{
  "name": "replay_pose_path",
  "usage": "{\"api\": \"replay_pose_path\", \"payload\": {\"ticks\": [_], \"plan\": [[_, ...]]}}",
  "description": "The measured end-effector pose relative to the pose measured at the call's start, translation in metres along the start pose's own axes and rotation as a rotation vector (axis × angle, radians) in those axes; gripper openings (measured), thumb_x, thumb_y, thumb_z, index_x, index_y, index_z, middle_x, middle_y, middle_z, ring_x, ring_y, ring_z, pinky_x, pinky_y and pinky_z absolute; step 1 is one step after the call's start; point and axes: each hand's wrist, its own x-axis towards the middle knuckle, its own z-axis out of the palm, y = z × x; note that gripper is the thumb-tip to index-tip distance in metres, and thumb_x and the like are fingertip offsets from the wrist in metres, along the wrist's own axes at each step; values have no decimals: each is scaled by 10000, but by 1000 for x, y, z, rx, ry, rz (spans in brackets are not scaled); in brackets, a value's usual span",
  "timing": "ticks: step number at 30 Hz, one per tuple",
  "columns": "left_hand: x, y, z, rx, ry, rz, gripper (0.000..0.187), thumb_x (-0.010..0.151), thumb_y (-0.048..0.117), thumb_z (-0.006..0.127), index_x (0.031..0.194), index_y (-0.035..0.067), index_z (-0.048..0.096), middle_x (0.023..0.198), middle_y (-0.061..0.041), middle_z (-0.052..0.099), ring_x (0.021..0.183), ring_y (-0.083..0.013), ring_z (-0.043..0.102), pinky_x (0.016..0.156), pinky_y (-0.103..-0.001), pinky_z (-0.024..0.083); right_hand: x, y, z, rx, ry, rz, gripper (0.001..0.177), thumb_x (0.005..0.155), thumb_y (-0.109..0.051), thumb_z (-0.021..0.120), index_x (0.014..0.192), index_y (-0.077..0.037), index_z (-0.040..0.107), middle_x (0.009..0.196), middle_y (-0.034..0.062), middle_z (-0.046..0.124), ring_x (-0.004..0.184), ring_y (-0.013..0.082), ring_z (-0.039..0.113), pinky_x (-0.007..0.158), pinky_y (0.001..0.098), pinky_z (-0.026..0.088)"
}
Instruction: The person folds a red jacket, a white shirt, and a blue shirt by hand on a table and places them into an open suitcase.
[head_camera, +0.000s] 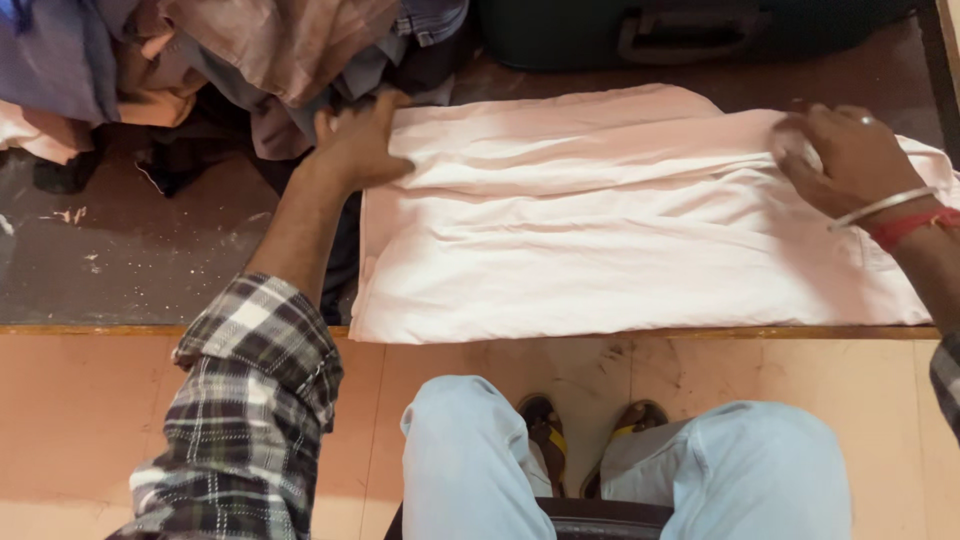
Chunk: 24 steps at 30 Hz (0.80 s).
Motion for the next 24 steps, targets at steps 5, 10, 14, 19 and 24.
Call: {"api": "replay_pose_path", "payload": {"ticks": [5,10,14,19,24], "plan": [[6,-7,-17,-17,117,-62,438,869,188,719,1304,160,674,1250,-193,690,1210,-380,610,1078,-582,380,27,-4,10,127,46,161,335,1166,-330,566,1221,-14,661,970,216,705,1006,429,634,905,507,495],[12,-16,-20,-140,194,35,304,860,186,738,1152,102,764,1097,-190,765,1028,-339,726,921,-443,564,53,-4,22,104,70,167,362,1171,-345,607,1085,-15,730,853,201,705,895,429,646,965,520,506],[12,-15,-24,21,148,-85,377,827,295,826,1165,139,766,1058,-217,722,1008,-399,680,876,-506,525,66,-21,12,143,-47,302,364,1065,-390,697,1059,-35,779,905,209,736,884,413,687,861,482,543],[2,-15,-18,-21,268,-209,285,899,301,773,1136,142,789,1039,-197,731,997,-413,682,850,-531,521,66,-28,-1,204,-234,358,397,909,-397,775,1169,-98,803,1044,219,756,916,402,732,873,453,564],[2,-23,-4,-105,270,-65,249,931,207,706,1152,111,768,1048,-202,733,993,-410,693,852,-501,528,69,-12,7,317,-299,394,511,812,-326,796,1258,-83,737,1100,195,765,961,367,742,916,442,567]]}}
